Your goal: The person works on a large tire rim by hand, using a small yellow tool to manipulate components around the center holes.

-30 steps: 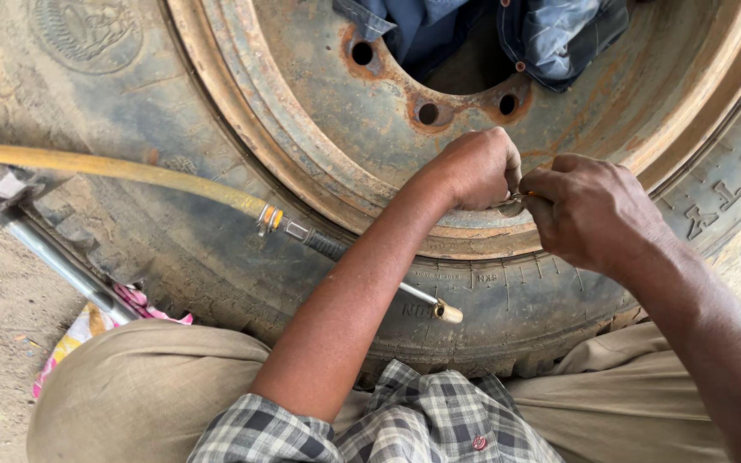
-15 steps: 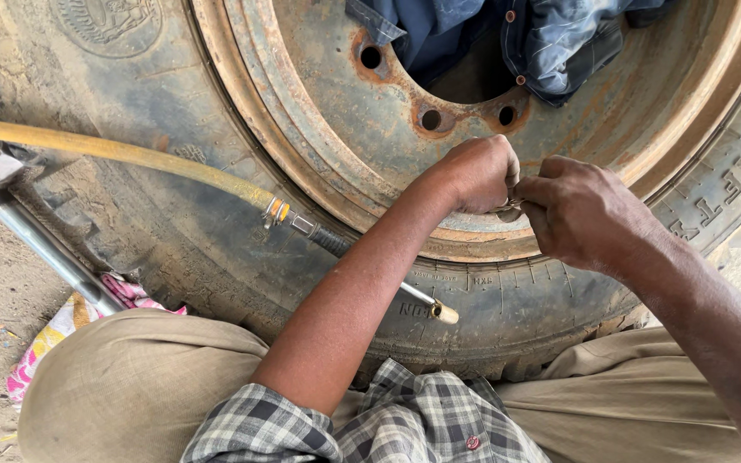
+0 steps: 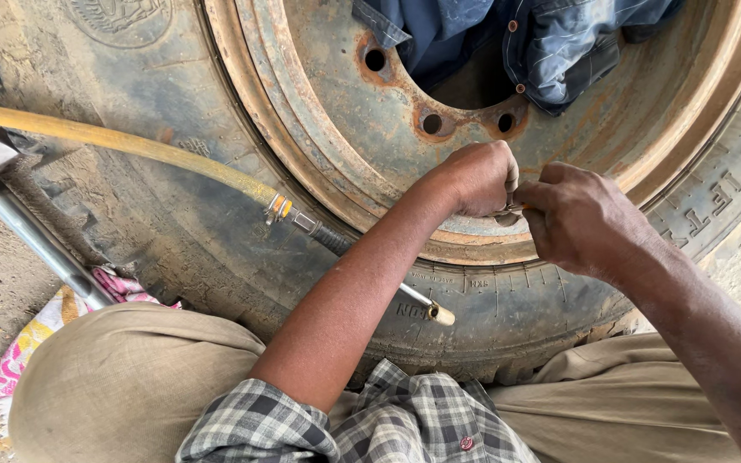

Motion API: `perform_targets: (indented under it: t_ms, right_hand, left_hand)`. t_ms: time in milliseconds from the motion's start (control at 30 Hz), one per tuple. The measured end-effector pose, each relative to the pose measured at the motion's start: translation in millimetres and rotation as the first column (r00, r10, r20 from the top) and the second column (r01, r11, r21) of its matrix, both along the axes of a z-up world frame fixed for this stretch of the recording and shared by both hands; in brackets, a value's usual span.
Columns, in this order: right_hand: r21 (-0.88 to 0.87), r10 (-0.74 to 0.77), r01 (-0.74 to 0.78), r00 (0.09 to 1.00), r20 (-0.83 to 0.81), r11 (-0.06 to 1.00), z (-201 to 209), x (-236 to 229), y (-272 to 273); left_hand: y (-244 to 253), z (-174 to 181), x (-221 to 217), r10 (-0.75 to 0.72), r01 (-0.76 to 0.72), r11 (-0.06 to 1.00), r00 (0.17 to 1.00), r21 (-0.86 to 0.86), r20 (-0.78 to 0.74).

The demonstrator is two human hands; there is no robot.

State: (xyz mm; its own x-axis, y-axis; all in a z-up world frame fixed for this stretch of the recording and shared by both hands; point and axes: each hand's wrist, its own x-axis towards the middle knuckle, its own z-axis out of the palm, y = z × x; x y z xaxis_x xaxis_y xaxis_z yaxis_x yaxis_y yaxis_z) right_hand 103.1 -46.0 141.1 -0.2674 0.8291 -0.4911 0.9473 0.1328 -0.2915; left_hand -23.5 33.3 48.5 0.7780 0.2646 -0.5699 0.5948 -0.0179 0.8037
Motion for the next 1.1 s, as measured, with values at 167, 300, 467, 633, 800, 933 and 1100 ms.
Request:
perform_targets:
  t_ms: [167,300,467,633,800,933,1100]
  right_hand:
    - [-0.370,-0.143,0.239,0.953,0.266,0.898,-1.0,-1.1,2.3]
    - [-0.019,0.014,-0.015,0.999,-0.038,1.000,-3.0,2.5,1.0]
    - [-0.030,0.026,-0.026,0.999,-0.024,0.999,-2.4,15.6,-7.5]
    - [0.114,-0.208,0.216,0.975,-0.078,0.970,25.0,46.4,-24.6]
    - [-0.129,-0.477,0.459,0.851,-0.221,0.879,35.4,21.6,-80.4]
    - [-0.075,-0.415,0.413,0.852,-0.320,0.907,23.7,-15.1,-112.0]
    - [-0.131,-0.400,0.378,0.875,-0.272,0.916,16.0,-7.4,-110.3]
  left_hand:
    - [-0.3,-1.4,-0.9,-0.009,0.009,1.000,1.000,-0.025,0.005]
    - [0.0,-1.1,0.9,-0.001,0.001,1.000,1.000,-0.027,0.002]
    - [-2.5,-3.9,0.1,0.027,-0.027,0.998,1.000,-0.061,0.006]
    - [-1.5,-9.4,2.4,0.037,-0.032,0.997,0.997,-0.071,0.065]
    - [-2.8,-20.3,5.9,0.013,-0.007,0.998,0.996,-0.066,0.093]
    - [-1.3,-23.3,3.6,0.047,-0.040,0.997,0.991,-0.063,0.124]
    - [-2.4,-24.6,4.8,0.071,-0.059,0.993,0.990,-0.100,0.122]
